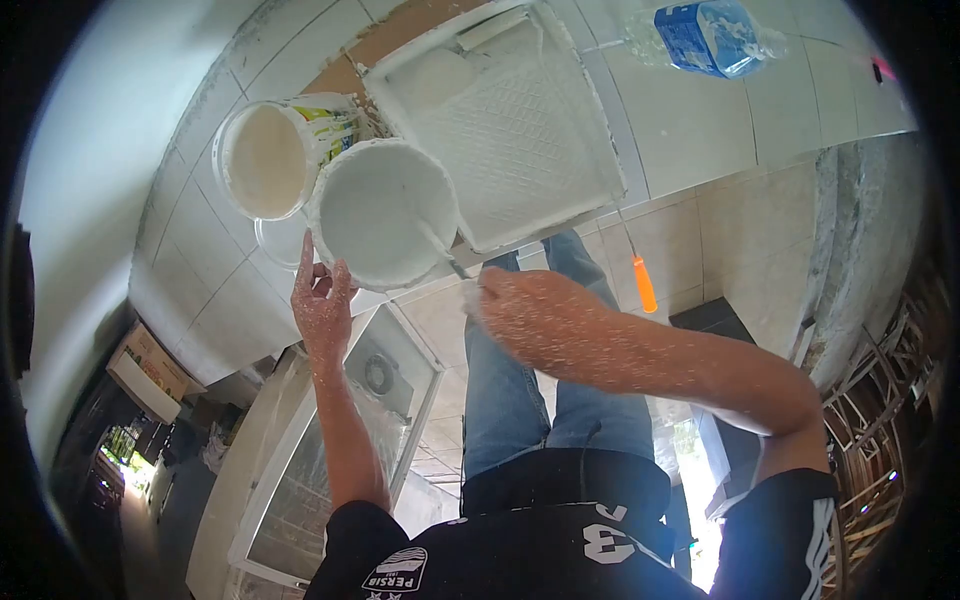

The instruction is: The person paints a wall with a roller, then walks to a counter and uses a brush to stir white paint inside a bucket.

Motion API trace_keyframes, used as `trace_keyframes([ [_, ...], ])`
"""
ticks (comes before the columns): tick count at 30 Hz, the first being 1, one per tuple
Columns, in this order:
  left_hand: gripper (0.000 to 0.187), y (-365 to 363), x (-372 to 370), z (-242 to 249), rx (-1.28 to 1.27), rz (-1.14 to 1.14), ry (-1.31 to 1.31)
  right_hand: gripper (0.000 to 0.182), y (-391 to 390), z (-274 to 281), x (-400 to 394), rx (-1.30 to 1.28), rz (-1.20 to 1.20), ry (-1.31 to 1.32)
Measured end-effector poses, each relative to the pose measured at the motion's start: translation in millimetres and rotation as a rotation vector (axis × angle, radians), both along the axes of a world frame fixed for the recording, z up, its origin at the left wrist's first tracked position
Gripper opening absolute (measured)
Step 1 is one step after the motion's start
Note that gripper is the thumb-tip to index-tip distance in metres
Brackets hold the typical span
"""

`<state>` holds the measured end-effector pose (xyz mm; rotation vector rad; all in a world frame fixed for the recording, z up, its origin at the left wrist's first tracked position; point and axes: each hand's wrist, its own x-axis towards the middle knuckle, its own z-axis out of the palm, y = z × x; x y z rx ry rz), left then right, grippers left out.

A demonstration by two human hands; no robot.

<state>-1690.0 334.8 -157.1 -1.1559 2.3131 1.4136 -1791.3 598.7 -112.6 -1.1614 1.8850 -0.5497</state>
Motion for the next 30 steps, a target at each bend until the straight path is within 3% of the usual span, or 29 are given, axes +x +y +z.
trace_keyframes([
  [2,0.062,-3.1,2.6,-1.7,-0.007,0.000,-0.003,0.017,10.3,3.1,-19.6,0.051,-0.030,-0.003],
  [3,0.062,-2.2,3.5,-0.6,-0.010,-0.001,-0.008,0.017,13.8,-0.4,-30.7,-0.082,-0.040,0.124],
  [7,0.062,2.1,2.2,1.0,-0.019,-0.032,-0.009,0.016,-19.2,7.2,-45.6,-0.249,-0.145,0.134],
  [10,0.062,2.9,3.2,0.4,-0.016,-0.010,-0.006,0.016,-37.0,10.4,-21.1,-0.172,-0.058,0.008],
  [14,0.062,-2.4,2.0,3.2,0.042,0.083,0.005,0.022,-5.3,11.5,-6.8,-0.031,0.088,0.107],
  [21,0.062,7.5,7.0,-0.8,-0.037,-0.013,-0.009,0.011,16.0,16.2,-80.3,0.030,-0.283,-0.075],
  [24,0.060,16.4,3.9,0.4,-0.111,-0.084,0.006,0.015,26.8,14.5,-84.1,0.158,-0.166,0.251],
  [30,0.065,30.7,4.1,3.6,-0.231,-0.065,-0.009,0.031,11.9,29.4,-74.3,0.432,0.260,0.412],
])
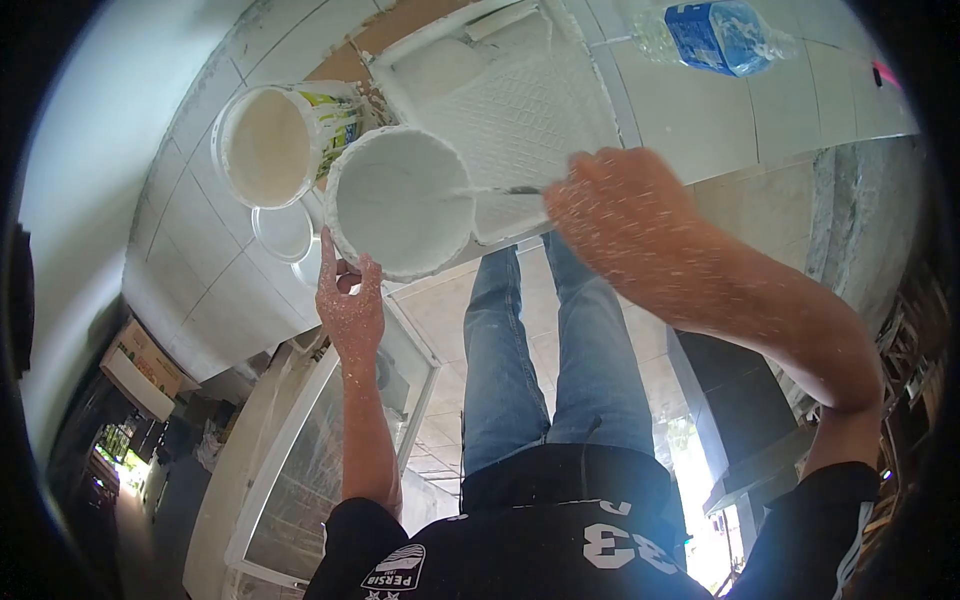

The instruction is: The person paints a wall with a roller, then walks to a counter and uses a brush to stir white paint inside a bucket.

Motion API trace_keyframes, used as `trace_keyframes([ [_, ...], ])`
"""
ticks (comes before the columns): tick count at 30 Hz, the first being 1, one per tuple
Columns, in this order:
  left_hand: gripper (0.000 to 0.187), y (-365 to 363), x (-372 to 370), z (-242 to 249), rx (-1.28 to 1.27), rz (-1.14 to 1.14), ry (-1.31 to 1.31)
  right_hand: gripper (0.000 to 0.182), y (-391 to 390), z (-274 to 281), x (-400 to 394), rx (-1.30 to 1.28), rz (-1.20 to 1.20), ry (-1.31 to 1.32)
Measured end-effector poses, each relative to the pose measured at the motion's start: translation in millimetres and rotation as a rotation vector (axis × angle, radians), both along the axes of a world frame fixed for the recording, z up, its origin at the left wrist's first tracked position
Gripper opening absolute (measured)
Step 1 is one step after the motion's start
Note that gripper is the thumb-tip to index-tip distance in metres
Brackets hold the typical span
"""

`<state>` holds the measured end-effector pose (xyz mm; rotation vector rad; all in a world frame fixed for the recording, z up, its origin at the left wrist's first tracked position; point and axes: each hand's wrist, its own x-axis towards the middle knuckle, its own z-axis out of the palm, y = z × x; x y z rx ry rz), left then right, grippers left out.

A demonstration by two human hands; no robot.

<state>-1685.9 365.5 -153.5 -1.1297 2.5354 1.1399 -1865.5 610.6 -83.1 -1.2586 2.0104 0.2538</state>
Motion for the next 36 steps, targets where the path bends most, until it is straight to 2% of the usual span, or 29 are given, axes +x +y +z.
trace_keyframes([
  [3,0.066,3.0,-2.4,-0.6,0.031,0.048,0.015,0.032,-7.9,-25.9,25.0,-0.003,0.030,0.015],
  [6,0.066,1.1,2.4,-4.0,0.022,0.039,0.058,0.032,-5.9,-30.2,11.8,-0.074,0.057,-0.037],
  [9,0.066,2.3,2.8,-5.0,0.016,0.024,0.051,0.030,-10.5,-23.6,-10.9,-0.206,0.013,0.069],
  [12,0.066,3.0,-1.4,-5.6,0.015,0.029,0.058,0.028,-20.6,-25.3,17.0,-0.217,0.017,0.016],
  [13,0.066,2.6,-3.6,-4.3,0.020,0.030,0.055,0.031,-28.8,-16.5,24.8,-0.071,0.011,-0.165],
  [16,0.067,-2.6,-3.0,-3.9,-0.014,0.009,0.046,0.035,-39.0,-5.7,38.5,0.078,-0.210,-0.412],
  [17,0.067,-1.3,-2.6,-4.8,-0.022,-0.009,0.043,0.014,-40.4,-13.3,31.5,0.053,-0.328,-0.504],
  [20,0.066,-2.8,0.8,-6.1,-0.030,-0.027,0.034,0.027,-44.3,-31.5,11.6,-0.078,-0.357,-0.433],
  [21,0.066,-2.9,2.1,-5.0,-0.046,-0.058,0.027,0.025,-45.3,-29.1,5.8,-0.142,-0.442,-0.413],
  [23,0.066,-3.4,1.5,-4.0,-0.080,-0.106,0.022,0.024,-39.6,-37.1,10.3,-0.195,-0.450,-0.387],
  [27,0.068,-4.9,2.4,-5.1,-0.061,-0.083,0.047,0.025,-36.8,-33.0,-12.7,-0.426,-0.576,-0.258],
  [30,0.067,-3.8,-0.8,-4.0,-0.014,-0.049,0.050,0.012,-28.8,-40.7,23.6,-0.279,-0.311,-0.009],
  [31,0.066,-4.9,-2.4,-5.0,0.020,-0.014,0.045,0.010,-22.7,-36.7,36.7,-0.294,-0.282,-0.061],
  [35,0.065,-13.1,-1.6,-11.0,0.051,-0.002,0.052,0.012,-30.3,-16.5,50.0,-0.012,-0.355,-0.352],
  [36,0.065,-11.4,-2.7,-11.6,0.066,0.006,0.048,0.012,-27.7,-16.9,41.3,-0.090,-0.409,-0.328],
])
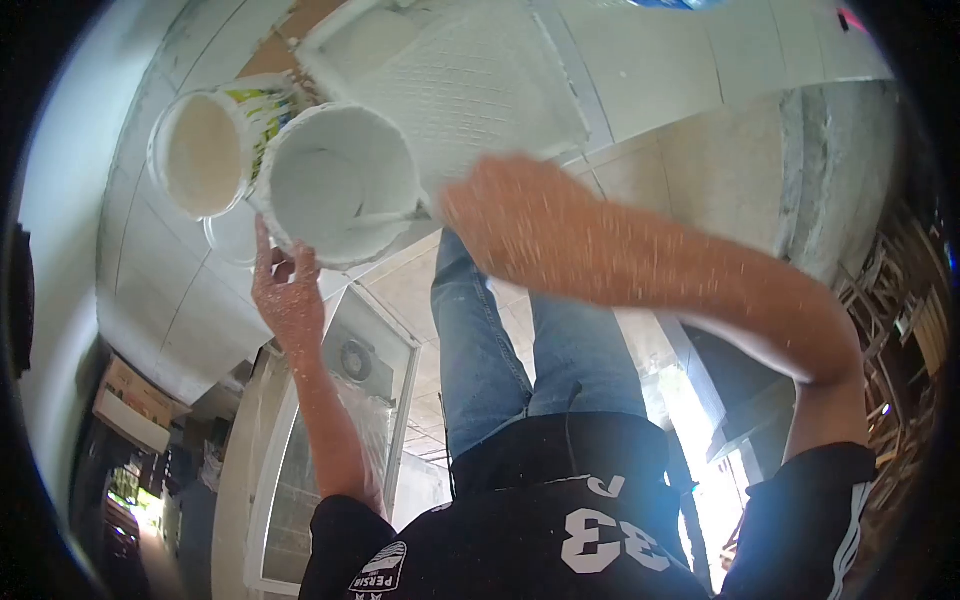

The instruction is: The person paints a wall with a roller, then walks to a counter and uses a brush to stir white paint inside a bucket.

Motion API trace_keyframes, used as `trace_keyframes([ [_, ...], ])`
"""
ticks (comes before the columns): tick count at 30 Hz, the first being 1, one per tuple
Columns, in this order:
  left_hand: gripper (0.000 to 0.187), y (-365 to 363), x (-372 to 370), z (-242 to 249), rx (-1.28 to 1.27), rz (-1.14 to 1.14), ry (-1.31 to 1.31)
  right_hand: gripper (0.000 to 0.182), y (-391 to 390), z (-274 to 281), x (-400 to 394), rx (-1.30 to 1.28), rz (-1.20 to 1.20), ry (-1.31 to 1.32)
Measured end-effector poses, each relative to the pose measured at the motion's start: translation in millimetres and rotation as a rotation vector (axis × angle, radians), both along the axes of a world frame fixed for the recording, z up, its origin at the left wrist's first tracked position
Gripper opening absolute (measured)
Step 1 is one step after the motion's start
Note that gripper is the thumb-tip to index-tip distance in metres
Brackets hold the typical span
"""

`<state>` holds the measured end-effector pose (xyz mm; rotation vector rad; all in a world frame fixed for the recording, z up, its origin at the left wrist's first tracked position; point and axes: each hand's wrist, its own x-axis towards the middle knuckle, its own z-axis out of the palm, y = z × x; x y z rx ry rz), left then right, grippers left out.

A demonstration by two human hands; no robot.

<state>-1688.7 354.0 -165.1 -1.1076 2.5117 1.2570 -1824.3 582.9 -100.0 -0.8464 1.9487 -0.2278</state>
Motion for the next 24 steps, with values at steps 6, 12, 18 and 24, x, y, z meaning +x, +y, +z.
trace_keyframes([
  [6,0.061,-0.3,-2.1,2.4,0.055,0.040,-0.026,0.020,-3.9,-11.1,-13.3,-0.040,0.060,0.024],
  [12,0.061,6.5,-7.3,8.4,0.096,0.077,-0.031,0.021,12.8,-14.9,-22.2,-0.262,-0.095,0.156],
  [18,0.060,5.5,-8.4,13.1,0.112,0.053,-0.099,0.017,21.6,-17.4,-14.3,-0.265,-0.143,0.130],
  [24,0.063,-1.2,-7.1,18.3,0.242,0.092,-0.133,0.013,21.1,-32.3,0.4,-0.177,-0.150,-0.014],
])
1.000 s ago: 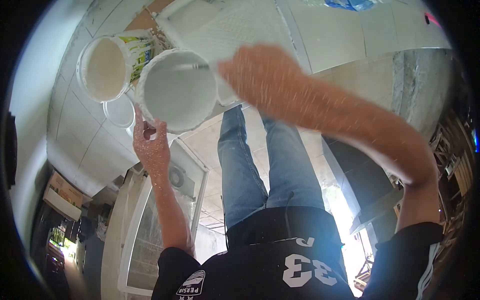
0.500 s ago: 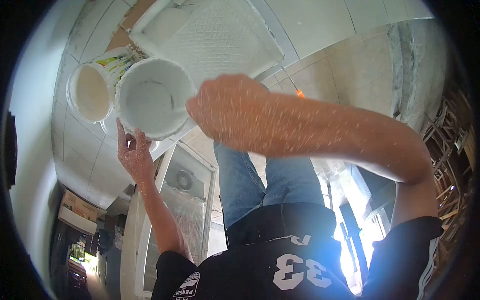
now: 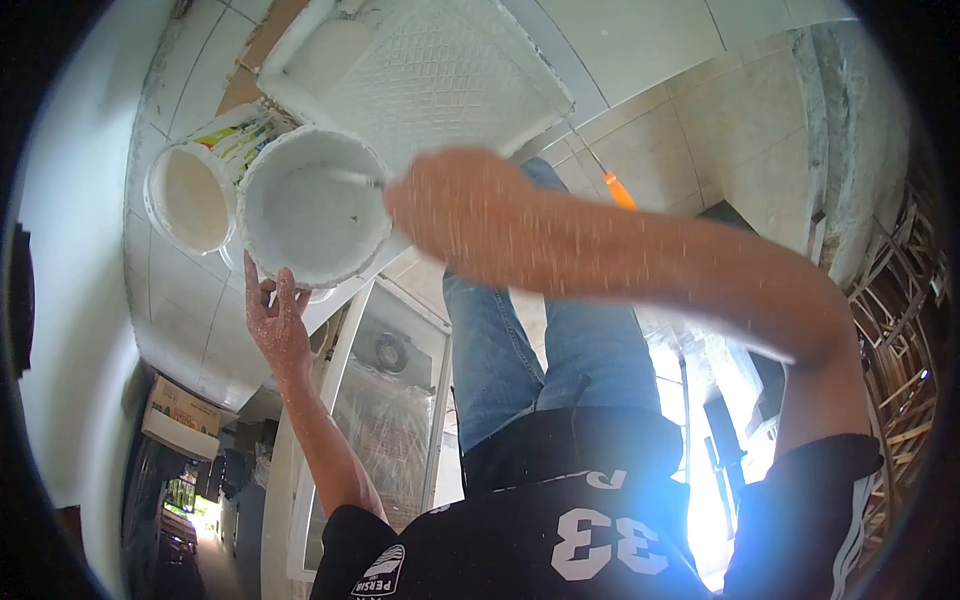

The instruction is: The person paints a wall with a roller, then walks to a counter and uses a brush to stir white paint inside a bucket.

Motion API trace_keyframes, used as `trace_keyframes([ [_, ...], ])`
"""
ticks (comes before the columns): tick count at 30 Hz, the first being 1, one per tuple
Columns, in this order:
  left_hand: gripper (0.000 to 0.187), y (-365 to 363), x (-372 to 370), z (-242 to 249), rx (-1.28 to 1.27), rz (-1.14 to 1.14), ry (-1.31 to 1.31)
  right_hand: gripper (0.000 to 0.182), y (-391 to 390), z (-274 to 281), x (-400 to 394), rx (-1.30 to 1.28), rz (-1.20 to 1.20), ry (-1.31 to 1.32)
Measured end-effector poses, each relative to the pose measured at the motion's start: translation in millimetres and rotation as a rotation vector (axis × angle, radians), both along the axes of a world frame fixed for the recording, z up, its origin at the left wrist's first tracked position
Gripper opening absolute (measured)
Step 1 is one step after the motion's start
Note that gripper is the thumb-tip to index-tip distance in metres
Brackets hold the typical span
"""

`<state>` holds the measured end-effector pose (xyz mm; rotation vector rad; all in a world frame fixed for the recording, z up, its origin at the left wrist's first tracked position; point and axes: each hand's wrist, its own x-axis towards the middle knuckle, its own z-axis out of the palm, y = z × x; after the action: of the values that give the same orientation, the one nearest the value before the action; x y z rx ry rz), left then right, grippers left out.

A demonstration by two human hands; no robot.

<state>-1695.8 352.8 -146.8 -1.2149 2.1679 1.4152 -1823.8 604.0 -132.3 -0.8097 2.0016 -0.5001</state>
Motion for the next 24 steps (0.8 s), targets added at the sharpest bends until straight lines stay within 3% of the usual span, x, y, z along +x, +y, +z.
trace_keyframes([
  [2,0.063,-1.8,3.5,-2.2,-0.001,-0.007,0.003,0.014,4.5,8.4,12.4,-0.006,0.020,-0.077],
  [6,0.066,-1.5,5.7,1.0,0.067,0.030,-0.015,0.023,14.0,-2.4,-7.5,-0.027,-0.030,0.046],
  [9,0.076,-19.0,14.1,-3.1,-0.242,-0.244,-0.184,0.032,5.2,-13.3,5.7,0.016,0.040,0.018],
  [12,0.092,-34.3,26.7,-18.0,-0.114,-0.020,-0.075,0.036,14.5,-9.7,28.0,0.026,0.091,-0.116],
  [15,0.099,-108.7,97.2,-84.7,0.246,-0.171,-0.039,0.036,31.3,-7.4,23.0,-0.013,0.077,-0.053],
  [18,0.100,-84.0,90.7,-79.0,0.408,0.047,-0.142,0.038,23.4,-17.2,4.8,0.029,0.030,0.043],
  [19,0.089,-93.4,96.2,-89.7,0.484,0.176,-0.061,0.039,18.0,-19.5,2.4,0.065,0.013,0.060],
  [22,0.082,-69.1,65.8,-70.7,0.449,0.106,0.138,0.041,1.6,-21.6,20.8,0.052,0.159,0.018],
  [24,0.081,-56.7,44.6,-58.6,0.203,-0.009,0.044,0.039,7.2,-17.7,20.2,0.005,0.192,0.011],
])
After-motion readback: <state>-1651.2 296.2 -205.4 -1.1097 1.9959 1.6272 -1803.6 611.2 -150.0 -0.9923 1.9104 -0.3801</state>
